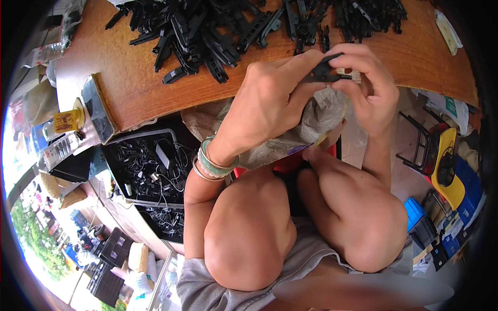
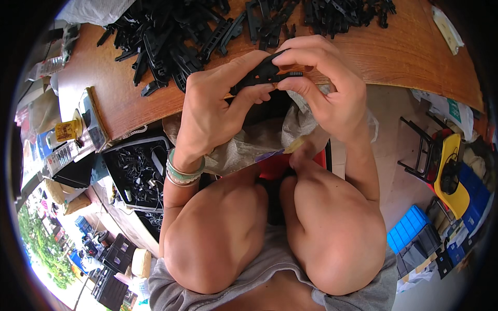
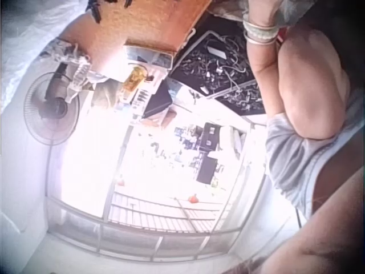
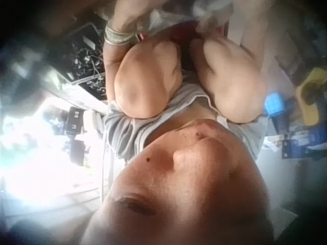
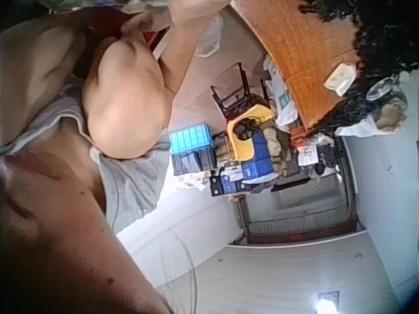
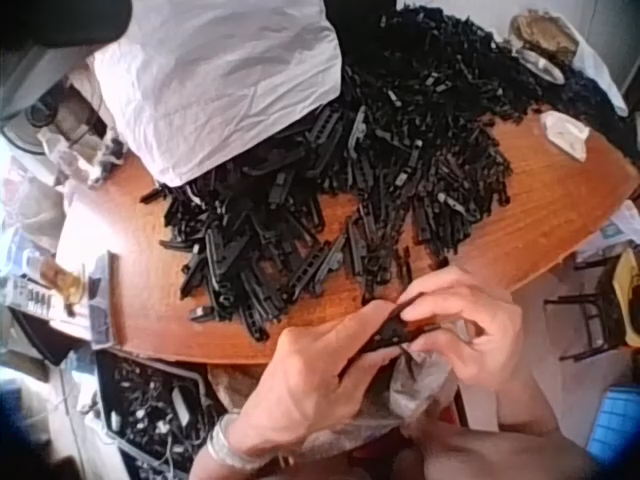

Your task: The person assembles plastic clips by hand, picking up components from a table and fitting them together.

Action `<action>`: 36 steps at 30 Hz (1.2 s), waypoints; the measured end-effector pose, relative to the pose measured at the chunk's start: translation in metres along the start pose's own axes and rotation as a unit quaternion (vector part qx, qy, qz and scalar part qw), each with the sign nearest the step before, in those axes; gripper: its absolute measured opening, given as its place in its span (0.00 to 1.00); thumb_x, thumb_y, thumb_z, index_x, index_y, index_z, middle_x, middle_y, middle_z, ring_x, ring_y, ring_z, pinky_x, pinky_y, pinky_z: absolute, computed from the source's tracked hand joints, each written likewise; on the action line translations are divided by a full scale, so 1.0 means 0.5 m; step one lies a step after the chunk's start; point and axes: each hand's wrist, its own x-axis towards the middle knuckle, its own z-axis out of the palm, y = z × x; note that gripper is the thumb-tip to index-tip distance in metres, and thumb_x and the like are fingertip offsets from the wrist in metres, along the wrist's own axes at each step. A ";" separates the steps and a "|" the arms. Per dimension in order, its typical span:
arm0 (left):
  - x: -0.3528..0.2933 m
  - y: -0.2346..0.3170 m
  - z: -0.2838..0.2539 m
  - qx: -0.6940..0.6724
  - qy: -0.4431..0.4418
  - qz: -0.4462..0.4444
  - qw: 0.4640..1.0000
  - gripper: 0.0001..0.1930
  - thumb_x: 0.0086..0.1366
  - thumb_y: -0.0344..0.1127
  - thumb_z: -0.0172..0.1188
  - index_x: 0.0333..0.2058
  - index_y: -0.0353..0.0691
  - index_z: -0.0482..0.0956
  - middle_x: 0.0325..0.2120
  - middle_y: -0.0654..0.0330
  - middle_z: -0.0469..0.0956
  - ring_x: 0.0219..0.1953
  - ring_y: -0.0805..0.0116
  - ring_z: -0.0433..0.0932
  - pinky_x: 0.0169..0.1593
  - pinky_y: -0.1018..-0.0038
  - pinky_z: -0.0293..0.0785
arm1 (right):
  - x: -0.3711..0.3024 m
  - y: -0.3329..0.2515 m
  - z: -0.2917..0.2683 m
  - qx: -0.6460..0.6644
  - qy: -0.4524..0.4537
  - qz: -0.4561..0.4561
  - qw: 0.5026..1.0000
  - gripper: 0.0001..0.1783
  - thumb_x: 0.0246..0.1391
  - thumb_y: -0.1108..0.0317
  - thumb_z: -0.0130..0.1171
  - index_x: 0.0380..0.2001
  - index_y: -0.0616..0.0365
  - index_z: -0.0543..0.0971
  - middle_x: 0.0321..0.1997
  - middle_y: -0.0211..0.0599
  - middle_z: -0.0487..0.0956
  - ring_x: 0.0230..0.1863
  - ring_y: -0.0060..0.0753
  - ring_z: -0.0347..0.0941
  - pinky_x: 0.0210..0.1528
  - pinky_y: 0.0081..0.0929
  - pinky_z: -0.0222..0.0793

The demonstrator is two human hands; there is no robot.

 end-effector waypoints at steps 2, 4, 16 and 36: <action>0.002 -0.001 0.001 0.013 -0.005 0.009 1.000 0.15 0.54 0.25 0.61 0.41 0.33 0.75 0.25 0.45 0.75 0.26 0.45 0.75 0.28 0.62 0.71 | -0.007 -0.002 0.006 0.013 0.022 0.023 0.999 0.15 0.41 0.84 0.63 0.36 0.64 0.79 0.41 0.39 0.78 0.40 0.30 0.74 0.41 0.21 0.71; 0.003 -0.005 0.001 0.042 0.003 0.060 0.997 0.14 0.54 0.25 0.61 0.41 0.33 0.75 0.25 0.46 0.76 0.25 0.45 0.75 0.27 0.62 0.70 | -0.010 -0.009 0.013 0.027 0.044 0.046 0.998 0.15 0.42 0.85 0.62 0.36 0.65 0.79 0.40 0.39 0.78 0.39 0.29 0.74 0.40 0.21 0.71; 0.006 -0.011 -0.027 0.018 -0.072 -0.021 0.997 0.14 0.54 0.29 0.66 0.40 0.33 0.80 0.30 0.52 0.81 0.31 0.70 0.81 0.34 0.77 0.75 | -0.006 0.004 -0.012 0.051 0.007 0.095 0.994 0.11 0.46 0.83 0.62 0.36 0.65 0.79 0.35 0.35 0.79 0.34 0.21 0.74 0.35 0.17 0.70; 0.066 -0.056 -0.002 0.446 0.119 0.049 0.886 0.05 0.51 0.24 0.55 0.28 0.32 0.70 0.29 0.52 0.69 0.34 0.55 0.73 0.31 0.66 0.71 | 0.010 0.054 0.012 -0.291 0.053 0.155 0.942 0.21 0.50 0.78 0.61 0.49 0.54 0.75 0.28 0.29 0.77 0.24 0.15 0.67 0.29 0.18 0.66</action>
